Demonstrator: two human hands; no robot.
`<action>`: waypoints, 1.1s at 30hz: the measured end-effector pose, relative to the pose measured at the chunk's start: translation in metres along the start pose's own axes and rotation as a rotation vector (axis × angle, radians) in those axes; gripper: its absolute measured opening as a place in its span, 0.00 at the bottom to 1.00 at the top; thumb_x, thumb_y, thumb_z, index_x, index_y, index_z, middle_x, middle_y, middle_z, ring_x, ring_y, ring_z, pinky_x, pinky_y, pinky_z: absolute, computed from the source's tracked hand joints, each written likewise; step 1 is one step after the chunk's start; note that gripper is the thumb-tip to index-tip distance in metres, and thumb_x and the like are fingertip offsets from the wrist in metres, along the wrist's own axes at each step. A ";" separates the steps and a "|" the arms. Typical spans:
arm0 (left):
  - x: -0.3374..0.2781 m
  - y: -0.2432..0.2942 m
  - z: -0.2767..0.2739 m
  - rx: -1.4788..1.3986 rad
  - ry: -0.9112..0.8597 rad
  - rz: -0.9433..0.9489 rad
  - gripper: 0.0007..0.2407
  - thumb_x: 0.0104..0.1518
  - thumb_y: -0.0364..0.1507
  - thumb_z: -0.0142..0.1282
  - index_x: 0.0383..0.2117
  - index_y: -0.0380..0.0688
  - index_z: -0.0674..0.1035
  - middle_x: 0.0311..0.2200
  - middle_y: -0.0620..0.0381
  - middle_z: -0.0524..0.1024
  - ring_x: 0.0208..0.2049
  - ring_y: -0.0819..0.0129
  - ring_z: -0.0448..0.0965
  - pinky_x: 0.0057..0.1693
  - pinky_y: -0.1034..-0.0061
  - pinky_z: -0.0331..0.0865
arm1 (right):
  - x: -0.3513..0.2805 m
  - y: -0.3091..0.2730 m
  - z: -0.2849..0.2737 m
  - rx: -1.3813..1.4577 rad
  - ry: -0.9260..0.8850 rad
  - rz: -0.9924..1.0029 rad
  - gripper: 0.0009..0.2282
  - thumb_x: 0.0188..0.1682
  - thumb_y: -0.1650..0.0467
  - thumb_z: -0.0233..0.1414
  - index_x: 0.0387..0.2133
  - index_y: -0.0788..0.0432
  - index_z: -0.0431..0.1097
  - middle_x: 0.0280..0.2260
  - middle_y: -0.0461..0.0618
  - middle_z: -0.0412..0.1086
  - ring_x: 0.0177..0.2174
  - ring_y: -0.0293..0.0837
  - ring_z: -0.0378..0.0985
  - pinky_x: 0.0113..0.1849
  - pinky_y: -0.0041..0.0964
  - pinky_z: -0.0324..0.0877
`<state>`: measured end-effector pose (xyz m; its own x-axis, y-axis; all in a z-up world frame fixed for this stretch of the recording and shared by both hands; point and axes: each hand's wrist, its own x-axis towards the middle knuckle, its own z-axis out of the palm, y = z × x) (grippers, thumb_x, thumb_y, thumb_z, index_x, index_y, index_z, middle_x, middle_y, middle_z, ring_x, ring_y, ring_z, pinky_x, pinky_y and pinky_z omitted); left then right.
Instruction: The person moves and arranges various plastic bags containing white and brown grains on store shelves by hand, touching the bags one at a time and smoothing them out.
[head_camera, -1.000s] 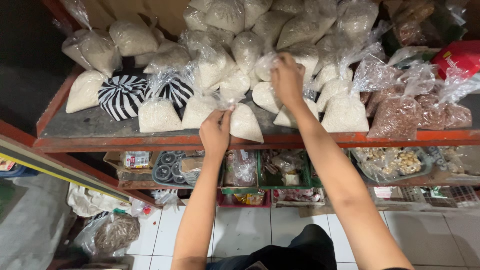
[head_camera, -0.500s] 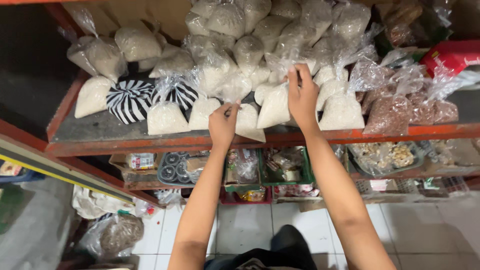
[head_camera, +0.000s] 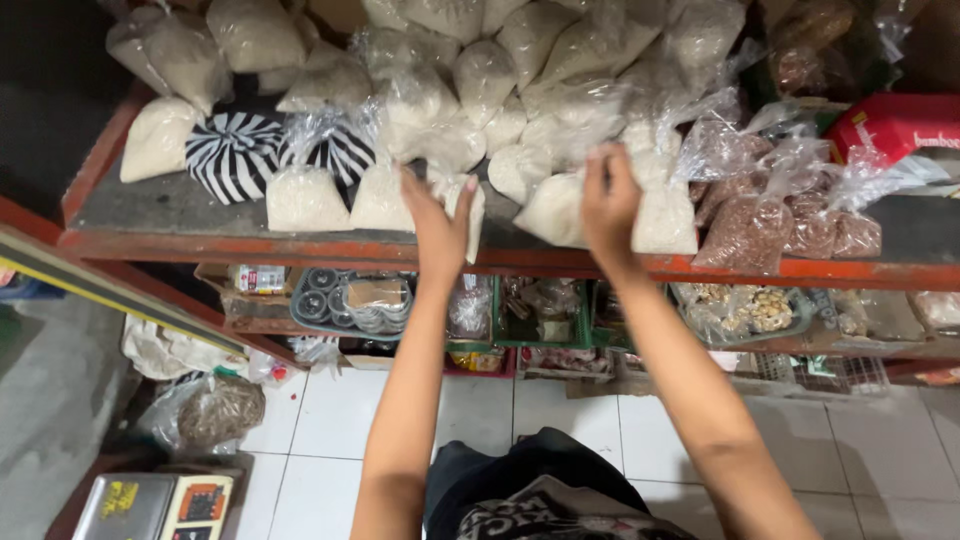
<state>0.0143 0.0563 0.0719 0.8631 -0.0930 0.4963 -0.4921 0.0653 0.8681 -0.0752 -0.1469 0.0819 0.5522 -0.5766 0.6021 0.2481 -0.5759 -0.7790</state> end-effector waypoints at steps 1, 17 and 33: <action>-0.011 0.011 0.001 0.084 -0.014 0.063 0.40 0.62 0.33 0.63 0.69 0.27 0.45 0.69 0.28 0.45 0.67 0.39 0.56 0.66 0.59 0.58 | -0.005 0.009 0.011 -0.045 -0.006 -0.192 0.06 0.60 0.73 0.46 0.39 0.65 0.69 0.29 0.54 0.69 0.28 0.45 0.70 0.32 0.39 0.65; -0.044 -0.017 -0.003 0.153 -0.397 0.082 0.13 0.67 0.24 0.49 0.55 0.35 0.76 0.55 0.37 0.76 0.59 0.43 0.75 0.65 0.62 0.67 | -0.030 0.003 -0.022 -0.080 -0.222 -0.136 0.05 0.58 0.70 0.56 0.41 0.59 0.75 0.41 0.49 0.76 0.39 0.39 0.80 0.42 0.35 0.75; -0.064 -0.004 0.013 0.181 -0.237 0.025 0.12 0.69 0.26 0.49 0.54 0.32 0.76 0.55 0.36 0.77 0.57 0.47 0.78 0.62 0.66 0.68 | -0.012 0.070 -0.073 0.045 -0.277 0.150 0.11 0.57 0.75 0.51 0.52 0.64 0.70 0.48 0.53 0.75 0.48 0.40 0.78 0.51 0.33 0.70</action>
<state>-0.0402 0.0494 0.0373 0.8103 -0.3242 0.4881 -0.5437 -0.1055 0.8326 -0.1230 -0.2223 0.0330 0.7795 -0.4699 0.4143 0.1790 -0.4667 -0.8661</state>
